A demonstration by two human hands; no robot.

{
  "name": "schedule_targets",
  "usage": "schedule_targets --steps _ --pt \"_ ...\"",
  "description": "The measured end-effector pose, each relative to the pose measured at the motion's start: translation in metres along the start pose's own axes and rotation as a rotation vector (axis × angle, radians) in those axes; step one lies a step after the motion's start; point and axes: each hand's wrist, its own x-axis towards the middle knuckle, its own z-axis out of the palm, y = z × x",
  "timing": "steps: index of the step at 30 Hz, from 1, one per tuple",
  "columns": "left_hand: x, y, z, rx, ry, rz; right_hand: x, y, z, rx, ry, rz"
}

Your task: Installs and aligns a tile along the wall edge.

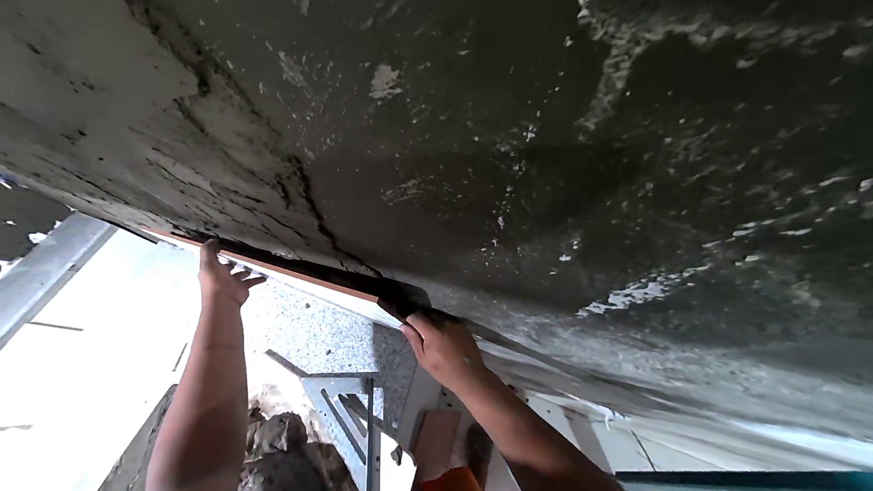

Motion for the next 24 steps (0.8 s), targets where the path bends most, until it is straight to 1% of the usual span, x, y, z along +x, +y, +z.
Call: schedule_targets --steps 6,9,11,12,16,19,21,22,23,24 --pt "0.000 0.001 -0.002 0.006 -0.030 0.021 0.001 0.009 0.005 0.025 0.075 -0.073" --pt "0.002 0.001 -0.002 0.001 -0.022 0.030 0.002 0.004 0.007 -0.008 0.113 -0.077" --pt "0.002 0.002 -0.002 0.007 -0.014 0.030 0.003 0.000 0.005 -0.033 0.107 -0.086" --pt "0.002 0.002 -0.002 0.007 -0.008 0.029 0.004 0.000 0.004 -0.037 0.091 -0.092" --pt "0.003 0.001 0.000 0.003 0.023 0.035 0.010 -0.005 -0.009 -0.032 -0.067 -0.087" --pt "0.002 0.001 0.000 0.005 0.029 0.036 0.009 -0.004 -0.008 -0.012 -0.075 -0.080" --pt "0.001 0.001 -0.002 0.013 0.005 0.034 0.007 -0.002 -0.005 -0.014 -0.041 -0.079" --pt "0.001 0.001 -0.003 0.017 -0.006 0.035 0.007 -0.003 -0.005 -0.014 -0.061 -0.057" --pt "-0.001 0.000 -0.003 0.024 -0.012 0.037 0.008 -0.004 -0.008 -0.011 -0.130 -0.017" --pt "-0.002 0.000 -0.003 0.039 -0.018 0.039 0.010 -0.006 -0.016 -0.003 -0.258 0.046"
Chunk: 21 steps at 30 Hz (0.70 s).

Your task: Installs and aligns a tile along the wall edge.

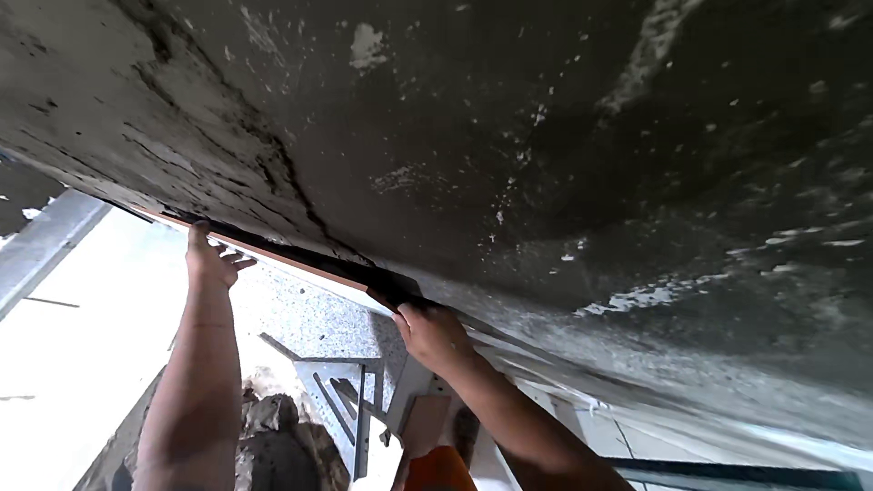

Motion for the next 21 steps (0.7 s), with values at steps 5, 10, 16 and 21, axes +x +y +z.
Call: schedule_targets --steps 5,10,16,21 --pt "0.001 0.002 -0.002 0.039 -0.006 -0.030 -0.006 0.015 -0.023 0.068 -0.435 0.209" --pt "0.004 0.005 -0.004 0.060 0.004 -0.037 -0.031 0.044 -0.002 0.089 -0.530 0.398" --pt "0.005 0.005 -0.004 0.094 0.014 -0.034 -0.014 0.057 0.054 0.025 -0.553 0.372" --pt "0.006 0.004 -0.005 0.083 0.017 -0.025 0.002 0.060 0.065 -0.018 -0.505 0.302"
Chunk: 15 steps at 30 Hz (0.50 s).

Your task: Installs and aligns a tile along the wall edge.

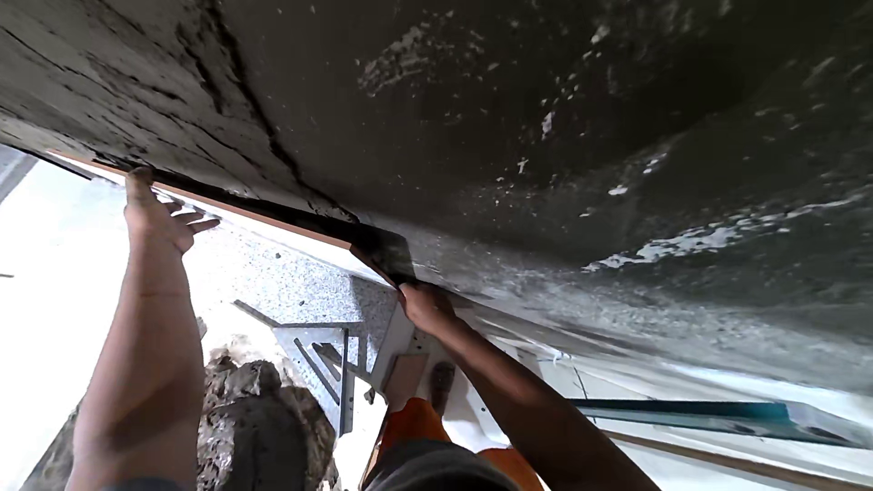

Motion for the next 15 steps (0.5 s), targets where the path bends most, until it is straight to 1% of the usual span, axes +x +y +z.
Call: schedule_targets --steps 3,9,13,15 --pt "-0.002 0.000 0.001 -0.003 0.001 0.001 0.005 0.003 0.002 -0.010 0.033 -0.030" --pt "-0.007 0.001 0.002 -0.018 -0.021 -0.020 0.005 0.007 0.004 -0.016 0.016 -0.046" --pt "-0.008 0.002 0.003 -0.024 -0.016 -0.032 0.006 0.000 0.001 -0.030 -0.024 0.030" --pt "-0.012 0.002 0.005 -0.029 -0.018 -0.029 0.007 -0.002 0.004 -0.031 0.004 0.051"
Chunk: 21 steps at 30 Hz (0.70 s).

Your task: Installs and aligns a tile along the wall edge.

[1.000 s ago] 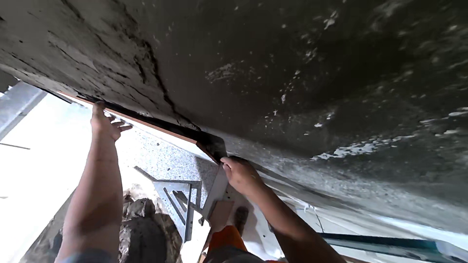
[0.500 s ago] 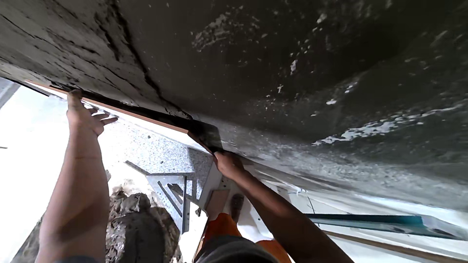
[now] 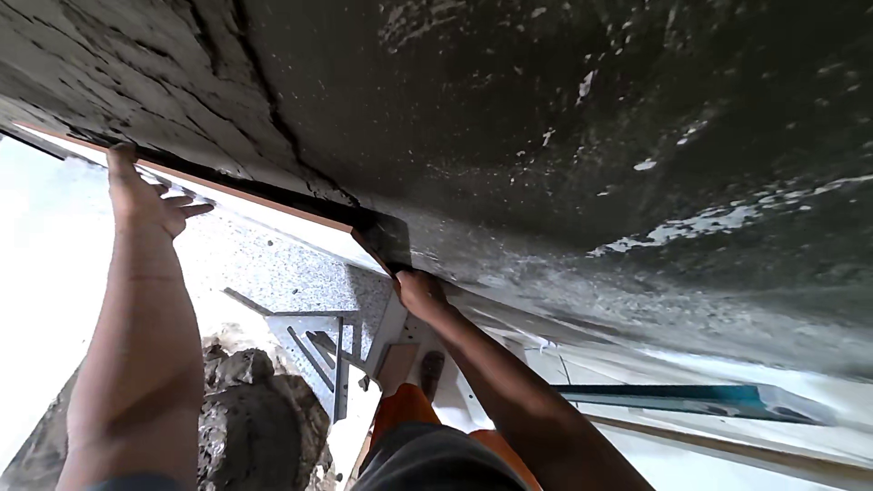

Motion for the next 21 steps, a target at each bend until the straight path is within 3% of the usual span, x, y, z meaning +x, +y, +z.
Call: schedule_targets --steps 13,18,21 --pt "-0.004 0.002 0.002 -0.020 -0.019 -0.015 0.004 0.016 0.016 0.077 0.135 -0.101" --pt "-0.006 0.001 0.002 -0.010 -0.044 -0.016 -0.006 0.008 0.000 0.083 0.016 0.003" --pt "-0.002 -0.001 0.001 0.016 -0.055 0.002 -0.024 0.031 -0.001 0.115 -0.117 0.070"
